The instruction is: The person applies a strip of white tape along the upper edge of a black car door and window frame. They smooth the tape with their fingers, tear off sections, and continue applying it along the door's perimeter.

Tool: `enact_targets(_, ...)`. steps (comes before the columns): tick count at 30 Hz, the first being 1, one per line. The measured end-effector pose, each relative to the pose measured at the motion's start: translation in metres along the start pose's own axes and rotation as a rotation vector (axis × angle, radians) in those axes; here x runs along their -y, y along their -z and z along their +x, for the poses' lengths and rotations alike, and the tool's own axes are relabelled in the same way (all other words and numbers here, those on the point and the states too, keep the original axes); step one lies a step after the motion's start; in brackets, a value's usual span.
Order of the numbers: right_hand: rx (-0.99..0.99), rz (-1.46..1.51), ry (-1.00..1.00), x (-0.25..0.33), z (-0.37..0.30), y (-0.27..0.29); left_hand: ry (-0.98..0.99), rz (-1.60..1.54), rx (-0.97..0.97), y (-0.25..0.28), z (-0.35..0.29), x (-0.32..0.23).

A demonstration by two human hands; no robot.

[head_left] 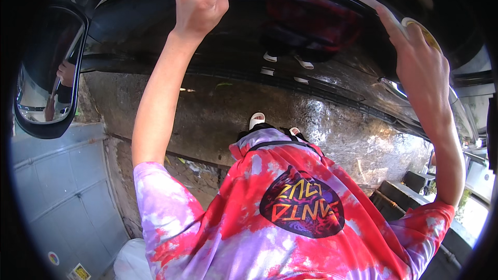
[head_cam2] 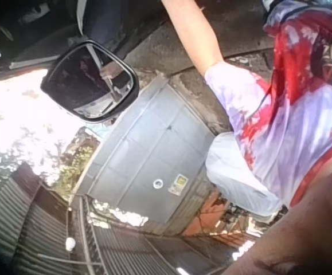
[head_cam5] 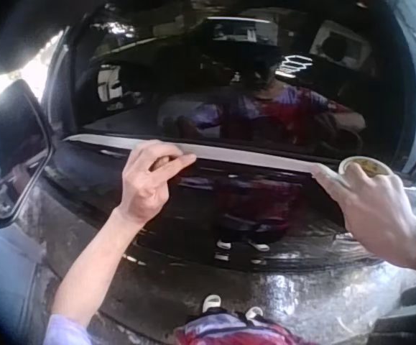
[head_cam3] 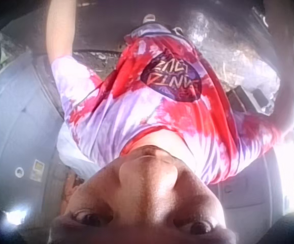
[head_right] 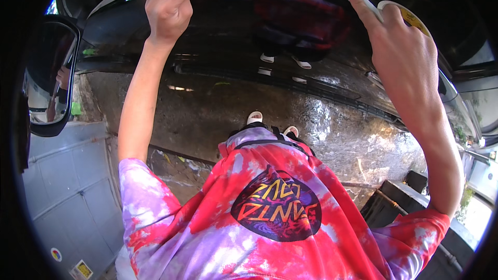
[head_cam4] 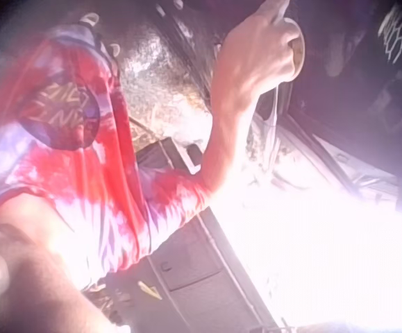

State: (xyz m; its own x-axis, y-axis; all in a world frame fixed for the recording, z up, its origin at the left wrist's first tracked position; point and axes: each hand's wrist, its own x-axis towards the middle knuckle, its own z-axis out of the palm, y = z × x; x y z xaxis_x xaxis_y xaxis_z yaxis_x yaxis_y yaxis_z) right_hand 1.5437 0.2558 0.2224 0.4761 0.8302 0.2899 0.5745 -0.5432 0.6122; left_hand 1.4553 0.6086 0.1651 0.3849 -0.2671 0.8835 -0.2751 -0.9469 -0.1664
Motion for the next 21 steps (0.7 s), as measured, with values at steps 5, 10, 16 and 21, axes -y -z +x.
enact_targets(5, -0.001, -0.024, -0.009, 0.003, -0.002, -0.001, -0.024, -0.006, -0.082, -0.01, -0.004, 0.007)
enact_targets(10, 0.075, 0.028, -0.053, 0.009, -0.001, 0.001, -0.071, 0.072, -0.102, -0.016, -0.012, 0.016)
enact_targets(16, 0.094, 0.003, -0.045, 0.009, -0.002, 0.001, -0.151, 0.037, -0.075, -0.023, -0.002, 0.006)
enact_targets(21, 0.038, -0.015, -0.026, 0.008, -0.004, -0.005, -0.18, -0.087, -0.088, -0.035, 0.02, -0.015)
